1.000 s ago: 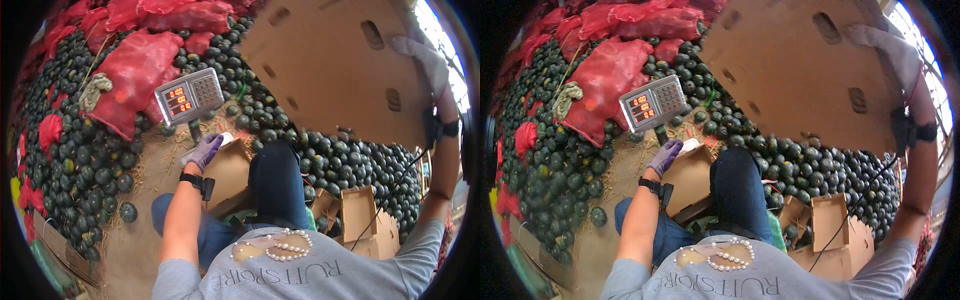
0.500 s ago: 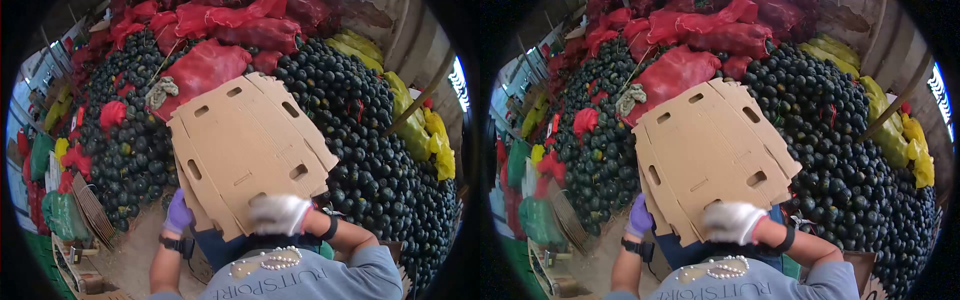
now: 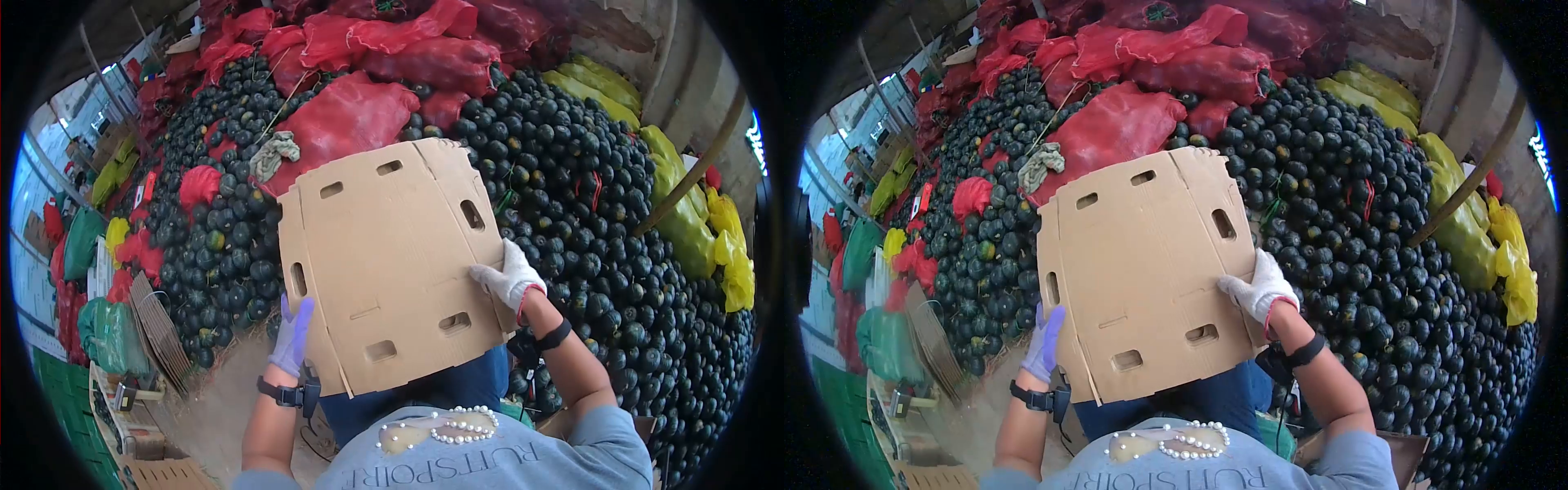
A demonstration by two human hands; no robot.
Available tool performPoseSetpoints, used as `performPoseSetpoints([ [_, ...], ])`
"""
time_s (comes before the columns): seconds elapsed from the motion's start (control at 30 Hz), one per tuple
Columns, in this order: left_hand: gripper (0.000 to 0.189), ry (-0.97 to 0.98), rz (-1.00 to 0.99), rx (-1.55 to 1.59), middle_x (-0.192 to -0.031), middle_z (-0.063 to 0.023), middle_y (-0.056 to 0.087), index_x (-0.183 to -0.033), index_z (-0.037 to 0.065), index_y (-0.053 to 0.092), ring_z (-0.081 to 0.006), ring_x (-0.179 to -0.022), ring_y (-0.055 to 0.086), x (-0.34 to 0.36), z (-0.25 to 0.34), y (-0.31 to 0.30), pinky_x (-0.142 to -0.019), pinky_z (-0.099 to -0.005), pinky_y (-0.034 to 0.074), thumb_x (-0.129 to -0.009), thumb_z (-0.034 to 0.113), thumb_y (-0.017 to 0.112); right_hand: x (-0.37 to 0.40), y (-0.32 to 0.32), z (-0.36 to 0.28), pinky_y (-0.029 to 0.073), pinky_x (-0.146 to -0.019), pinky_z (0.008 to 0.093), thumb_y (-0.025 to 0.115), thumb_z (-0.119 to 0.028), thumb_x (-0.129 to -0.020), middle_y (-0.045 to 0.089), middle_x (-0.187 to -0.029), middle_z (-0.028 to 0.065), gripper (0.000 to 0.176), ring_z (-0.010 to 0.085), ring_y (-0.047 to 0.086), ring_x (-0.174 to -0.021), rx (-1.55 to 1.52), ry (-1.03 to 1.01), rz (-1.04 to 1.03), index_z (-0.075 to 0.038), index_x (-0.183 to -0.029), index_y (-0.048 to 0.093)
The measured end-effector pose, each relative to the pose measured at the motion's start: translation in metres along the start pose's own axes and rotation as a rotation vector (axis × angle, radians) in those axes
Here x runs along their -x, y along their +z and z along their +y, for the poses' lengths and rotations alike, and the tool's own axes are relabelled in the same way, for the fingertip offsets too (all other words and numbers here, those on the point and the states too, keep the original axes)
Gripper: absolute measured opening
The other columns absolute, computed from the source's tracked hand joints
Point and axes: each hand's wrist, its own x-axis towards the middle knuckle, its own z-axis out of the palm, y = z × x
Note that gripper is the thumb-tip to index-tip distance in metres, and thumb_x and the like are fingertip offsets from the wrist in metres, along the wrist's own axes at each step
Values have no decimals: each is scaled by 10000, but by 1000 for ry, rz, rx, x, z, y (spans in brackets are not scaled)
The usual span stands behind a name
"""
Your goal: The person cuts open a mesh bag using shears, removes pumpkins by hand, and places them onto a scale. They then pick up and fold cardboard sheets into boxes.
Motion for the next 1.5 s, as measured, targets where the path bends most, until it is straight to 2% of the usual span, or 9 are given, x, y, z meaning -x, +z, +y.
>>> performPoseSetpoints([
  [0.4,809,321,115,-60,-1593,-130,282,-1593,-5,63,-211,-1450,292,36,75,13,-1186,-327,264,-1021,235,583,42,-15,-3,456,-1029,343,699,-508,-874,639,-1292,174,837,264,615,-1195,54,-10,276,-81,-1520,381],
  [0.57,648,274,-114,29,-1540,-78,397,-1560,26,297,-163,-1399,369,43,72,9,-1162,-315,288,-1009,176,603,52,-7,-7,484,-946,309,675,-163,-927,647,-1200,117,430,169,593,-1061,-335,-123,125,-6,-1309,556],
  [0.73,667,439,-183,332,-1569,-66,385,-1572,66,304,-142,-1420,356,78,113,-1,-1178,-332,269,-985,117,618,55,-26,-4,463,-992,339,578,-47,-906,559,-1322,137,543,212,561,-1165,-514,-337,114,-18,-1426,426],
  [0.87,662,817,140,-434,-1635,-93,283,-1582,57,261,-189,-1481,290,58,110,-34,-1214,-352,203,-1001,115,573,57,-35,-1,431,-1034,344,556,-55,-915,542,-1356,127,498,224,540,-1213,-580,-496,40,-8,-1402,461],
  [0.97,582,395,-296,-26,-1603,-114,340,-1558,68,340,-210,-1473,312,51,116,-49,-1202,-334,226,-1029,207,536,57,-44,-33,411,-1084,377,544,-89,-944,551,-1390,132,466,250,540,-1254,-876,-420,-288,-6,-1400,490],
  [1.03,588,535,-394,-15,-1575,-135,383,-1537,48,375,-218,-1465,337,55,128,-49,-1190,-341,263,-1022,286,531,63,-56,-39,404,-1101,389,540,-100,-954,554,-1401,133,457,259,540,-1267,-972,-383,-312,-6,-1399,500],
  [1.2,254,486,-103,328,-973,-28,574,-1020,71,613,-154,-898,567,81,82,-36,-811,-334,454,-894,274,697,84,-51,-32,482,-830,378,608,-108,-866,606,-1025,97,236,258,591,-934,-269,-666,130,-20,-1085,617],
  [1.3,283,604,-299,-828,-932,-86,561,-993,108,674,-247,-843,584,107,86,-43,-748,-360,474,-752,108,821,100,-34,-38,494,-668,406,879,-178,-632,559,-782,109,296,339,585,-782,544,-880,-113,-100,-833,676],
  [1.5,585,718,-735,-568,-1228,-183,569,-1346,177,567,-371,-1087,595,121,45,-23,-896,-401,506,-801,189,782,123,-25,-13,487,-785,415,714,-274,-847,536,-888,116,236,337,566,-869,528,-798,-522,-151,-1048,694],
])
